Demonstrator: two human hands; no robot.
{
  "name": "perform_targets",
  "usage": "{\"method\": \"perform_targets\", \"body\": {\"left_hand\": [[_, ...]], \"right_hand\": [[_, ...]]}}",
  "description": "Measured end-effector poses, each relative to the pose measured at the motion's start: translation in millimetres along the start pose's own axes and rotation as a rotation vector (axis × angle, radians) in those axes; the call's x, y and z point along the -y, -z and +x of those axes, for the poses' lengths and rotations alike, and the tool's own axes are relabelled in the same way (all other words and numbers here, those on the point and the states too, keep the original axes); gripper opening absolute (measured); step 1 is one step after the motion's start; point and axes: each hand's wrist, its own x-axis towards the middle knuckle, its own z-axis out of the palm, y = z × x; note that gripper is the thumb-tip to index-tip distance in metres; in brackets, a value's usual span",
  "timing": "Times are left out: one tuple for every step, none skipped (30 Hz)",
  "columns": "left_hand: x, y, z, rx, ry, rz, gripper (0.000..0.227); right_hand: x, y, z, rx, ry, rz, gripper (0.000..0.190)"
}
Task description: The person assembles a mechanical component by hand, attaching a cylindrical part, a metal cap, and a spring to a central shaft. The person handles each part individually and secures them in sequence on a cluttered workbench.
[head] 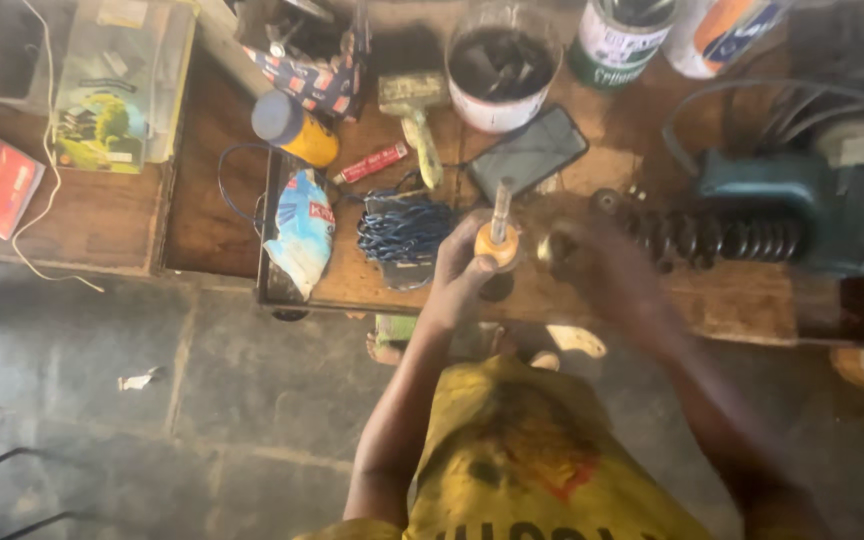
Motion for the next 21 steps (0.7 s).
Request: {"method": "perform_targets", "body": {"left_hand": [[2,0,4,-0.006,-0.005,-0.003,0.070],[4,0,3,-0.012,0.000,-0.004,0.072],[5,-1,3,-0.006,-0.008,0.016,0.072],[6,-1,2,0.005,-0.016,0.038,0.073],[6,-2,2,0.016,-0.024,0.061,0.074],[6,-3,2,0.011,-0.040,0.054,0.074],[5,-4,2,0.007,-0.057,0.048,0.075],[5,-5,1,0.001,-0.076,0.041,0.075],[4,-5,0,0.003,-0.066,0.016,0.076],[4,-5,-2,0.001,-0.056,-0.010,0.077],[4,-4,-4,-0.001,-0.045,-0.036,0.077],[5,-4,-5,0.009,-0.042,-0.035,0.074],[8,-2,-6,0.019,-0.039,-0.034,0.070],[10,-1,-8,0.022,-0.032,-0.032,0.066],[13,-2,-10,0.016,0.027,-0.091,0.062],[15,-1,-12,0.015,0.091,-0.144,0.058],[16,0,-14,0.015,0.154,-0.197,0.054],[16,0,-15,0.024,0.142,-0.217,0.052],[16,0,-16,0.033,0.129,-0.236,0.049],[17,-2,-15,0.047,0.119,-0.260,0.046],[17,-3,-14,0.053,0.134,-0.250,0.046]], "right_hand": [[10,25,2,-0.118,0.189,0.088,0.037],[21,45,1,-0.232,0.371,0.182,0.037],[33,64,0,-0.280,0.496,0.284,0.040],[45,80,-2,-0.332,0.619,0.387,0.044],[58,90,-2,-0.386,0.699,0.326,0.043],[70,95,0,-0.444,0.777,0.260,0.042],[83,96,4,-0.501,0.854,0.192,0.041],[94,95,9,-0.441,0.851,0.099,0.042],[104,93,13,-0.381,0.846,0.006,0.042],[111,92,17,-0.316,0.841,-0.086,0.043],[117,90,18,-0.277,0.845,0.042,0.044],[120,88,21,-0.229,0.851,0.168,0.045],[120,89,24,-0.179,0.854,0.294,0.046],[119,90,24,-0.163,0.869,0.300,0.046],[116,93,26,-0.146,0.883,0.306,0.046],[112,94,26,-0.138,0.896,0.319,0.046],[108,95,25,-0.125,0.887,0.290,0.046],[104,98,23,-0.119,0.875,0.258,0.047],[101,99,21,-0.112,0.864,0.226,0.047],[98,102,21,-0.121,0.868,0.216,0.048],[95,104,22,-0.131,0.873,0.206,0.049]]}}
